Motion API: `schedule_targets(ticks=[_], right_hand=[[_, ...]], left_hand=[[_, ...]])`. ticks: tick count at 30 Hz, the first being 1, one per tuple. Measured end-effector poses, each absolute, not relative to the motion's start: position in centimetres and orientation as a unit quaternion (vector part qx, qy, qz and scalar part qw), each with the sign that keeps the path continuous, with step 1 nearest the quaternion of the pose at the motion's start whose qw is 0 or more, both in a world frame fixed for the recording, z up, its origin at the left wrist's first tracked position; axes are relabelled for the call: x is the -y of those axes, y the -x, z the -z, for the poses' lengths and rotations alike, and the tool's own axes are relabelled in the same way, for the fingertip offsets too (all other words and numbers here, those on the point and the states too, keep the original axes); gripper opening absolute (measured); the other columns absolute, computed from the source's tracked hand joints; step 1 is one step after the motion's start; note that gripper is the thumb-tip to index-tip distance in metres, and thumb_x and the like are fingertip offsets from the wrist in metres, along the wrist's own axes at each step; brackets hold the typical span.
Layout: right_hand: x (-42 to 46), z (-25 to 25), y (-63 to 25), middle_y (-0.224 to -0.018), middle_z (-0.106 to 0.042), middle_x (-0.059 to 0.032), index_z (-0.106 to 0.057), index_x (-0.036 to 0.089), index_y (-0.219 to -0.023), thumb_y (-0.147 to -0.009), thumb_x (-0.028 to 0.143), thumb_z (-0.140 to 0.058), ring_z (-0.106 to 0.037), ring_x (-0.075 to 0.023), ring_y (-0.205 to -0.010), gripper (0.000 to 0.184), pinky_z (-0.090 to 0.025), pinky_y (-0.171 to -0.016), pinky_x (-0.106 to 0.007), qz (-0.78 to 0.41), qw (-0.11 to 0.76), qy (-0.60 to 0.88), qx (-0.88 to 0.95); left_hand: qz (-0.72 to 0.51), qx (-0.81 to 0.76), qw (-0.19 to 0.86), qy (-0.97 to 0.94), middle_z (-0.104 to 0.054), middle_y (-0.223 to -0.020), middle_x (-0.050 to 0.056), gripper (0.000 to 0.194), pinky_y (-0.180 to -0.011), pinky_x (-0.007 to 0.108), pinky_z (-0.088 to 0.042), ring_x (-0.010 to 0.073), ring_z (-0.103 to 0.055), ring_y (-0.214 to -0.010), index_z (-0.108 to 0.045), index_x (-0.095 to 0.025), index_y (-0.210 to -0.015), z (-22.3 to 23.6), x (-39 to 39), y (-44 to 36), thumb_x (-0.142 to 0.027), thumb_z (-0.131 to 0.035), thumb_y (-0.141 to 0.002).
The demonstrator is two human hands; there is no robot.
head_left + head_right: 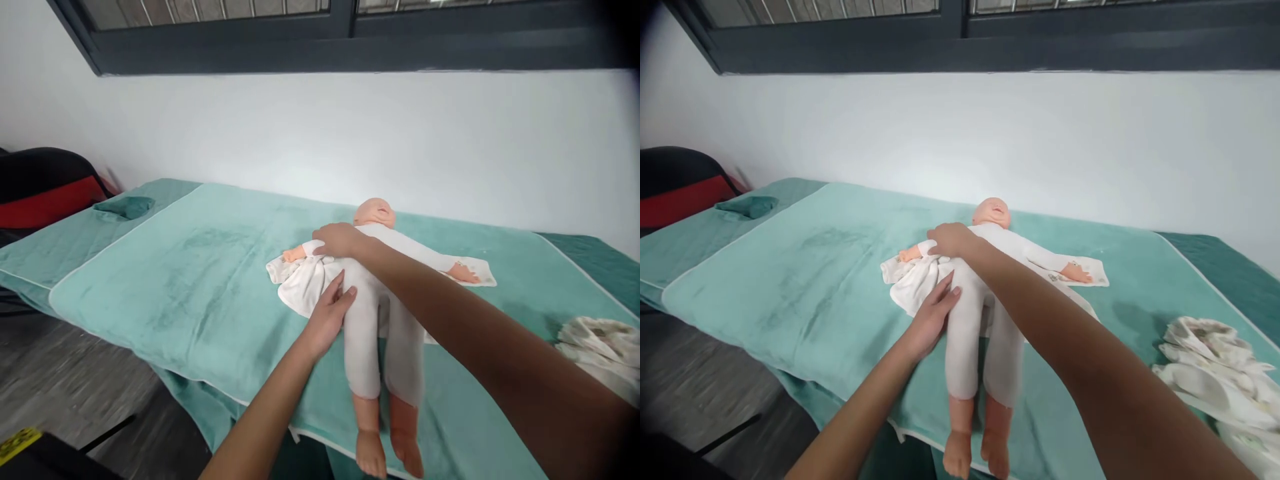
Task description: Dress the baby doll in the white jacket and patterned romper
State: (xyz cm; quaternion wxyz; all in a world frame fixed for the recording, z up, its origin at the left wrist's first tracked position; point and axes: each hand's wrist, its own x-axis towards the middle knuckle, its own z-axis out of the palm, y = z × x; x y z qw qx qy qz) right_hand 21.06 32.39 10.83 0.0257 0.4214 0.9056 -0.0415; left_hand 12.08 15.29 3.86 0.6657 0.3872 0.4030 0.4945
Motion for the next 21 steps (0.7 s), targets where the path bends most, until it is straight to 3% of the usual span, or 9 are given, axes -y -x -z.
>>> schedule_targets(ticks=[3,5,7,10,14,18,21], right_hand=[[-31.7,-10.9,-23.3,-0.112,-0.072,-0.0043,-0.064,0.027,-0.114,-0.096,0.053,-0.049,-0.065,-0.0235,-0.097,0.035,-0.039,-0.071,-0.032,0.047,-0.105,-0.456,-0.882],[-30.9,-11.1,-24.8,-0.112,-0.073,-0.0032,-0.065,0.027,-0.114,-0.096,0.055,-0.050,-0.064,-0.0229,-0.098,0.036,-0.039,-0.073,-0.031,0.056,-0.184,-0.470,-0.862],[-30.2,-11.3,-25.8,-0.109,-0.073,-0.0028,-0.066,0.026,-0.111,-0.096,0.054,-0.051,-0.064,-0.0223,-0.096,0.035,-0.039,-0.074,-0.031,0.062,-0.209,-0.473,-0.854],[-29.5,-11.5,-26.0,-0.106,-0.074,-0.0022,-0.067,0.026,-0.108,-0.095,0.053,-0.054,-0.064,-0.0220,-0.093,0.032,-0.039,-0.073,-0.031,0.073,-0.204,-0.468,-0.857],[-29.5,-11.6,-25.9,-0.104,-0.074,-0.0014,-0.068,0.027,-0.107,-0.094,0.053,-0.054,-0.065,-0.0212,-0.092,0.032,-0.039,-0.070,-0.031,0.079,-0.198,-0.473,-0.855],[-29.5,-11.5,-26.4,-0.115,-0.073,-0.0030,-0.068,0.027,-0.117,-0.095,0.055,-0.053,-0.064,-0.0237,-0.101,0.038,-0.040,-0.078,-0.033,0.063,-0.166,-0.450,-0.875],[-29.5,-11.6,-26.7,-0.112,-0.073,-0.0049,-0.069,0.027,-0.117,-0.096,0.051,-0.050,-0.063,-0.0257,-0.104,0.037,-0.039,-0.084,-0.037,0.033,-0.114,-0.442,-0.889]], left_hand=[[-0.487,-0.479,0.545,-0.485,-0.071,-0.126,0.008,0.036,-0.108,0.043,-0.048,0.0267,-0.066,-0.116,-0.071,-0.024,-0.119,-4.1,-16.3,-10.4,-0.040,-0.069,-0.087],[-0.515,-0.508,0.429,-0.542,-0.073,-0.117,0.007,0.025,-0.105,0.042,-0.048,0.0247,-0.067,-0.109,-0.073,-0.023,-0.110,-4.2,-18.2,-9.3,-0.034,-0.065,-0.089],[-0.549,-0.521,0.304,-0.579,-0.068,-0.123,0.008,0.027,-0.106,0.040,-0.047,0.0241,-0.062,-0.116,-0.069,-0.023,-0.114,-4.2,-21.0,-8.3,-0.026,-0.062,-0.088],[-0.520,-0.585,0.181,-0.596,-0.062,-0.124,0.013,0.047,-0.108,0.045,-0.042,0.0304,-0.055,-0.124,-0.064,-0.020,-0.120,-3.4,-24.8,-7.6,-0.025,-0.076,-0.075],[-0.459,-0.607,0.203,-0.617,-0.069,-0.095,0.008,0.016,-0.095,0.040,-0.045,0.0273,-0.063,-0.100,-0.069,-0.022,-0.095,-2.1,-26.6,-7.4,-0.034,-0.067,-0.084],[-0.566,-0.604,0.274,-0.489,-0.069,-0.086,0.003,0.016,-0.077,0.031,-0.045,0.0197,-0.059,-0.081,-0.065,-0.020,-0.087,-2.0,-26.2,-6.8,-0.035,-0.060,-0.085],[-0.622,-0.552,0.364,-0.420,-0.068,-0.087,0.002,0.017,-0.074,0.028,-0.045,0.0168,-0.058,-0.079,-0.064,-0.019,-0.088,-2.3,-26.2,-5.9,-0.035,-0.063,-0.081]])
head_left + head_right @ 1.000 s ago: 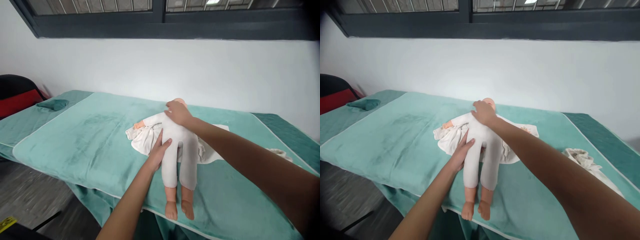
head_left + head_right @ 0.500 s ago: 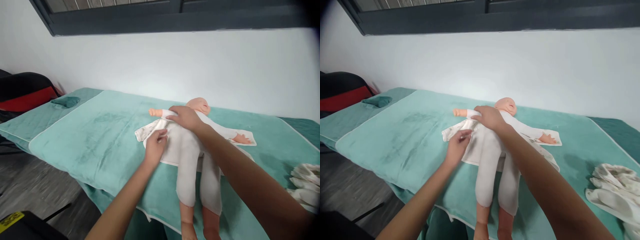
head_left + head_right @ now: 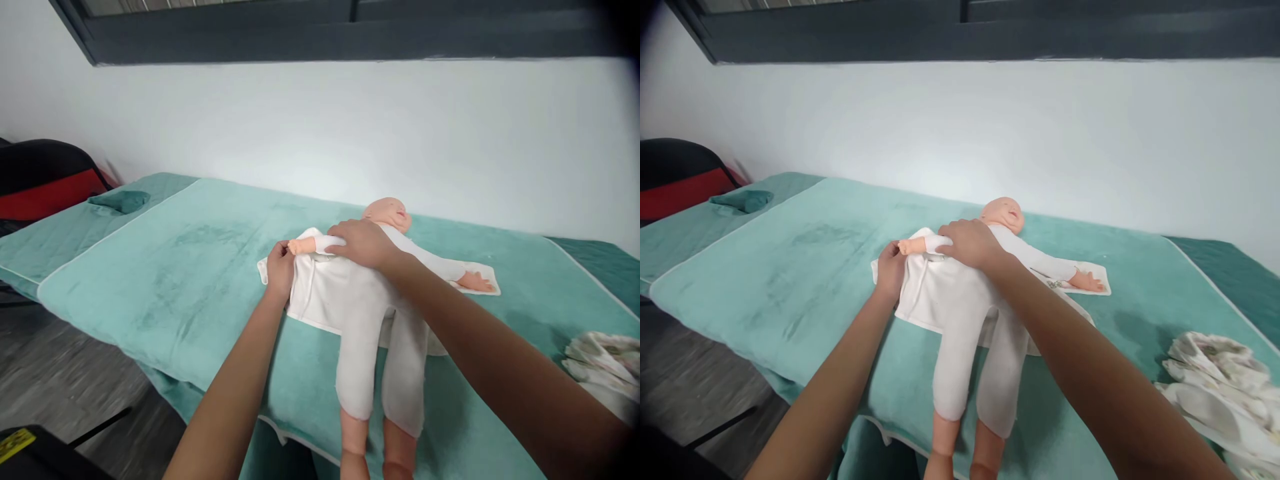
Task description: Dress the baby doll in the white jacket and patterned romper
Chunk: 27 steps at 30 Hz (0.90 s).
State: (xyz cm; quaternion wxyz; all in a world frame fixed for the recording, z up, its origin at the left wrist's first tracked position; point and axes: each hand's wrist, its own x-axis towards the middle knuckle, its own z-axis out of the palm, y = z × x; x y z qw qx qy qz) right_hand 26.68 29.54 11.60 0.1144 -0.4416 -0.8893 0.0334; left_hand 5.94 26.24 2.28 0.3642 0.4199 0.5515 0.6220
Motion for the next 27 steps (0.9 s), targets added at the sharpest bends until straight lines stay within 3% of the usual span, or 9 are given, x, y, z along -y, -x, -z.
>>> schedule_targets(ticks=[3,9,17,23,27], right_hand=[[-29.6,-11.5,-26.3,-0.105,-0.072,-0.0079,-0.072,0.026,-0.106,-0.097,0.047,-0.048,-0.063,-0.0277,-0.102,0.033,-0.038,-0.085,-0.040,0.000,0.056,0.458,0.887],[-29.8,-10.3,-24.1,-0.102,-0.072,-0.0145,-0.072,0.019,-0.089,-0.093,0.038,-0.051,-0.062,-0.0294,-0.095,0.028,-0.038,-0.084,-0.043,0.056,-0.012,0.480,0.876],[-29.7,-9.6,-24.0,-0.104,-0.071,-0.0159,-0.072,0.018,-0.094,-0.092,0.032,-0.052,-0.061,-0.0314,-0.102,0.025,-0.038,-0.087,-0.044,0.063,0.017,0.487,0.871],[-29.4,-9.8,-24.2,-0.094,-0.071,-0.0130,-0.069,0.017,-0.094,-0.091,0.016,-0.045,-0.062,-0.0275,-0.093,0.025,-0.037,-0.083,-0.040,0.047,0.048,0.481,0.874],[-28.8,-10.0,-24.8,-0.101,-0.072,-0.0089,-0.068,0.021,-0.106,-0.089,0.012,-0.045,-0.062,-0.0246,-0.095,0.029,-0.039,-0.085,-0.037,0.035,0.085,0.474,0.876]], left_hand=[[-0.654,-0.512,0.406,-0.382,-0.065,-0.084,0.001,0.024,-0.074,0.028,-0.046,0.0150,-0.058,-0.076,-0.063,-0.019,-0.088,-2.4,-26.4,-5.4,-0.041,-0.067,-0.081],[-0.632,-0.544,0.314,-0.455,-0.063,-0.082,0.000,0.018,-0.077,0.027,-0.043,0.0150,-0.056,-0.079,-0.064,-0.019,-0.085,-2.9,-25.8,-7.2,-0.038,-0.062,-0.087],[-0.545,-0.584,0.241,-0.551,-0.066,-0.077,0.000,0.015,-0.075,0.030,-0.040,0.0167,-0.057,-0.076,-0.060,-0.021,-0.079,-4.3,-24.6,-10.8,-0.028,-0.053,-0.092],[-0.571,-0.539,0.281,-0.552,-0.062,-0.080,-0.001,0.014,-0.075,0.027,-0.040,0.0146,-0.055,-0.078,-0.056,-0.021,-0.083,-4.8,-25.0,-13.3,-0.026,-0.051,-0.094],[-0.604,-0.499,0.337,-0.522,-0.060,-0.083,-0.001,0.013,-0.076,0.026,-0.041,0.0134,-0.053,-0.079,-0.057,-0.021,-0.085,-4.9,-25.3,-14.1,-0.029,-0.053,-0.094]])
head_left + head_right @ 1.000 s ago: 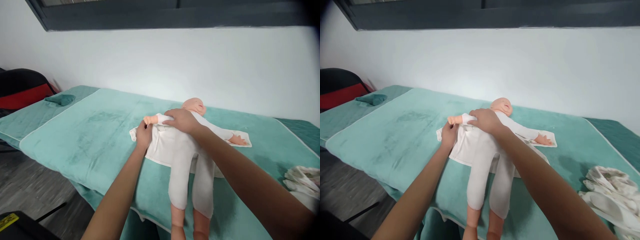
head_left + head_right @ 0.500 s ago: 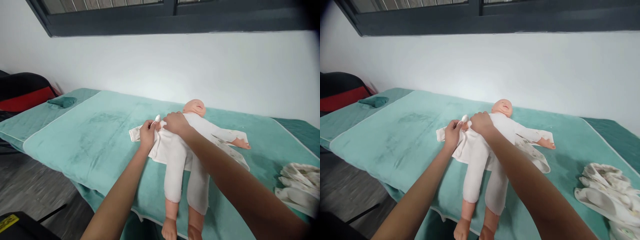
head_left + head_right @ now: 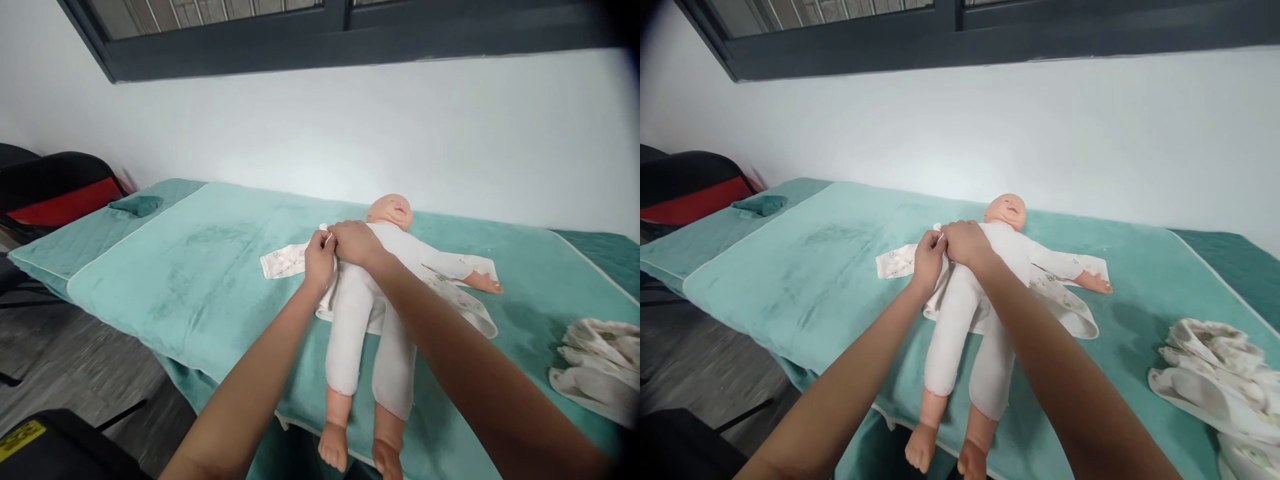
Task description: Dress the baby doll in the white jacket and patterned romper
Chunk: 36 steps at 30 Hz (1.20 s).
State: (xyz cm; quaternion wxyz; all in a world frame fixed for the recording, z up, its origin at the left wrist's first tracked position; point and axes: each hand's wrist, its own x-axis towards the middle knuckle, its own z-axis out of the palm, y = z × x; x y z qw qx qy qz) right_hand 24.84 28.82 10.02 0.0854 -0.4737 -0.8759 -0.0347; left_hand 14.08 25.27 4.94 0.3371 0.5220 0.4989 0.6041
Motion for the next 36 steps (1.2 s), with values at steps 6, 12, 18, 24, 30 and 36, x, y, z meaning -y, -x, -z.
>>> schedule_targets(ticks=[6,12,18,24,30,36], right_hand=[[-25.4,-7.6,-31.0,-0.121,-0.066,-0.0144,-0.067,0.017,-0.119,-0.089,0.026,-0.049,-0.056,-0.0286,-0.118,0.036,-0.043,-0.098,-0.039,0.028,0.411,0.604,0.682],[-23.3,-4.7,-38.1,-0.094,-0.070,-0.0155,-0.067,0.018,-0.125,-0.090,0.050,-0.049,-0.064,-0.0339,-0.097,0.051,-0.046,-0.093,-0.051,-0.091,0.361,0.785,0.495],[-23.9,-4.8,-37.1,-0.116,-0.072,-0.0155,-0.060,0.019,-0.138,-0.088,0.058,-0.056,-0.063,-0.0327,-0.114,0.064,-0.046,-0.102,-0.048,-0.226,0.454,0.710,0.489],[-24.1,-4.3,-36.4,-0.099,-0.073,-0.0039,-0.056,0.025,-0.141,-0.076,0.052,-0.073,-0.068,-0.0228,-0.088,0.072,-0.056,-0.079,-0.035,-0.434,0.532,0.578,0.441],[-23.7,-3.8,-35.7,-0.087,-0.069,0.0019,-0.051,0.028,-0.146,-0.078,0.047,-0.074,-0.063,-0.0170,-0.080,0.074,-0.054,-0.078,-0.031,-0.504,0.503,0.509,0.484],[-23.8,-3.4,-35.7,-0.087,-0.070,0.0010,-0.048,0.026,-0.147,-0.079,0.051,-0.073,-0.062,-0.0175,-0.080,0.077,-0.053,-0.078,-0.032,-0.489,0.499,0.503,0.509]], left_hand=[[-0.583,-0.505,0.365,-0.521,-0.054,-0.078,-0.003,0.015,-0.075,0.024,-0.038,0.0122,-0.049,-0.075,-0.056,-0.020,-0.083,-5.9,-25.3,-13.8,-0.032,-0.057,-0.093],[-0.595,-0.507,0.422,-0.459,-0.051,-0.079,-0.003,0.012,-0.073,0.024,-0.038,0.0117,-0.047,-0.074,-0.055,-0.019,-0.085,-6.6,-26.0,-14.7,-0.028,-0.056,-0.093],[-0.585,-0.493,0.435,-0.475,-0.052,-0.078,-0.003,0.012,-0.072,0.024,-0.039,0.0115,-0.049,-0.075,-0.055,-0.019,-0.084,-7.3,-26.3,-15.4,-0.027,-0.057,-0.093],[-0.557,-0.523,0.398,-0.508,-0.050,-0.075,-0.003,0.009,-0.068,0.024,-0.036,0.0121,-0.046,-0.072,-0.054,-0.019,-0.082,-9.2,-27.4,-15.2,-0.020,-0.055,-0.091],[-0.471,-0.562,0.349,-0.583,-0.054,-0.078,-0.002,0.011,-0.068,0.026,-0.037,0.0125,-0.048,-0.071,-0.052,-0.020,-0.079,-13.1,-26.5,-14.5,-0.018,-0.055,-0.089],[-0.244,-0.436,0.504,-0.705,-0.070,-0.089,0.002,0.008,-0.063,0.028,-0.047,0.0108,-0.059,-0.061,-0.060,-0.020,-0.089,-17.8,-21.3,-16.5,-0.028,-0.060,-0.088]])
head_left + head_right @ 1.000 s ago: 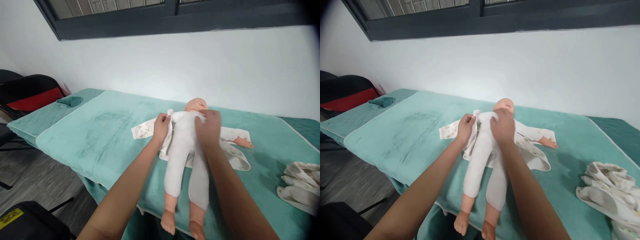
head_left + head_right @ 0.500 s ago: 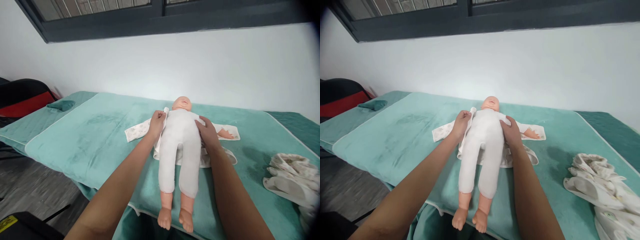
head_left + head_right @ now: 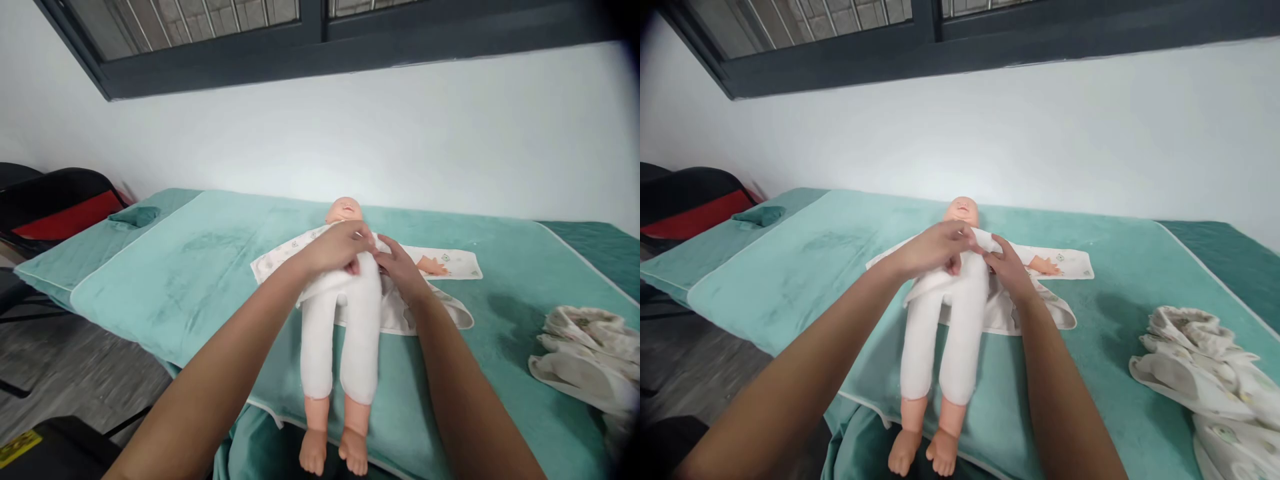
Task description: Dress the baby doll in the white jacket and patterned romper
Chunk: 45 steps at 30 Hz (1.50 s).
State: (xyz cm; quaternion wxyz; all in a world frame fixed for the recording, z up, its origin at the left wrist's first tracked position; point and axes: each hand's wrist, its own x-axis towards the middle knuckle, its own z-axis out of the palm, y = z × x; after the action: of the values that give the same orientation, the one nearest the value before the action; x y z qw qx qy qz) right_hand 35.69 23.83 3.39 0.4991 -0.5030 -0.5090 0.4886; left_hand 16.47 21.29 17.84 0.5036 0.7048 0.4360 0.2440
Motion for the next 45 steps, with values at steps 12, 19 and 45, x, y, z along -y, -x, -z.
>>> schedule_targets(ticks=[12,19,45], right_hand=[[-23.5,-3.5,-38.7,-0.092,-0.074,-0.0067,-0.070,0.019,-0.102,-0.082,0.029,-0.053,-0.068,-0.0215,-0.090,0.029,-0.051,-0.091,-0.037,-0.162,0.561,0.655,0.480],[-23.4,-2.9,-44.0,-0.114,-0.069,-0.0128,-0.070,0.017,-0.105,-0.070,0.016,-0.049,-0.062,-0.0262,-0.107,0.040,-0.047,-0.098,-0.043,-0.142,0.445,0.687,0.556],[-21.7,-3.0,-43.7,-0.106,-0.072,-0.0065,-0.073,0.022,-0.099,-0.088,0.032,-0.057,-0.064,-0.0244,-0.102,0.022,-0.046,-0.093,-0.038,-0.174,0.330,0.601,0.706]], left_hand=[[-0.378,-0.543,0.375,-0.649,-0.067,-0.076,0.001,0.018,-0.060,0.027,-0.045,0.0121,-0.057,-0.058,-0.062,-0.022,-0.076,-12.4,-19.2,-14.1,-0.031,-0.055,-0.090],[-0.291,-0.477,0.113,-0.821,-0.072,-0.101,0.008,0.018,-0.090,0.039,-0.045,0.0261,-0.059,-0.103,-0.066,-0.021,-0.091,-12.5,-23.8,-17.9,-0.018,-0.047,-0.092],[-0.094,-0.428,0.157,-0.885,-0.060,-0.078,0.004,0.027,-0.078,0.035,-0.039,0.0260,-0.063,-0.082,-0.057,-0.024,-0.079,-14.4,-31.0,-22.6,-0.002,-0.068,-0.067]])
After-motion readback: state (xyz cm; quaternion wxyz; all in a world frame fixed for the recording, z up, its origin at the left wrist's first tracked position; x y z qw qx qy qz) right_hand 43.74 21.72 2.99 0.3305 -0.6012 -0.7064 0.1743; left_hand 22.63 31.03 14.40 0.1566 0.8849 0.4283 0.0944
